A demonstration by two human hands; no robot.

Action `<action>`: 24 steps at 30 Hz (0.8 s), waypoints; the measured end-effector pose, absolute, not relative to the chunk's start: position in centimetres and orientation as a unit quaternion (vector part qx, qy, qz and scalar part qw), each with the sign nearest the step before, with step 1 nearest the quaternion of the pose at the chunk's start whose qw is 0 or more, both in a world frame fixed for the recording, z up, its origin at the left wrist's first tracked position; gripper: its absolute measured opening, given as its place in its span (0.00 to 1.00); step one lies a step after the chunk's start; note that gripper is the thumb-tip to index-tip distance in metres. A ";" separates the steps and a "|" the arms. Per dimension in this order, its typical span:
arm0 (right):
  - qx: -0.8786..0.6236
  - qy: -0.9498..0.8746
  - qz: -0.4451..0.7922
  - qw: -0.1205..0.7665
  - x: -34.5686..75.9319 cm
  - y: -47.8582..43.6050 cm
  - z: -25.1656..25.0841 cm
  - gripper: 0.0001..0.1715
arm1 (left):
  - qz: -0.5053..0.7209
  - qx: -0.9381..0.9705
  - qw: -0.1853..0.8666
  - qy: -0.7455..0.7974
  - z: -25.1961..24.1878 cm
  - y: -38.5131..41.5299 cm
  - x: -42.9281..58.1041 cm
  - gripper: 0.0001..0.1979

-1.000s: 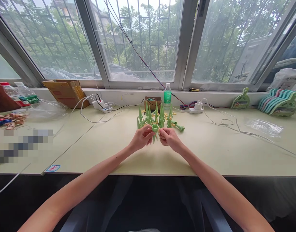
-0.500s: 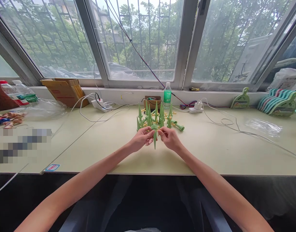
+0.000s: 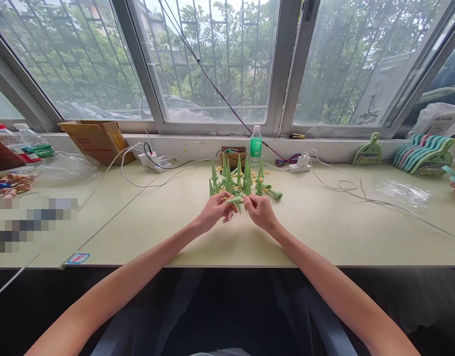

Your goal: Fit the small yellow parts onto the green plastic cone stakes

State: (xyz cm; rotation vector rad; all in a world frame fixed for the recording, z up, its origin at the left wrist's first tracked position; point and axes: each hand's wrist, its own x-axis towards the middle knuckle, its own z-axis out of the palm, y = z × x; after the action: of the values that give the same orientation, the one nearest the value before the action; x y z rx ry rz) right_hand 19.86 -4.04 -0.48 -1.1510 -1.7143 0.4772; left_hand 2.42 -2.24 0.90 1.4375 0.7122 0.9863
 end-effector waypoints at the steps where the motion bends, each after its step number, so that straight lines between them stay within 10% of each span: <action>1: -0.478 -0.703 0.192 0.490 19.9 -4.0 -0.5 0.30 | 0.432 0.627 0.573 0.304 1.0 -2.3 2.4 0.17; 24: -0.463 -0.746 0.130 0.461 19.5 -4.6 -0.5 0.29 | 0.493 0.797 0.213 0.276 -1.0 -2.0 2.2 0.08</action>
State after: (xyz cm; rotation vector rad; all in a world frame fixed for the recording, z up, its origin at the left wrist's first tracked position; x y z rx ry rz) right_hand 19.55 -4.65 -0.52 -1.1383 -1.8352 0.3194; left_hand 2.17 -2.02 -0.97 2.2112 0.7662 1.3694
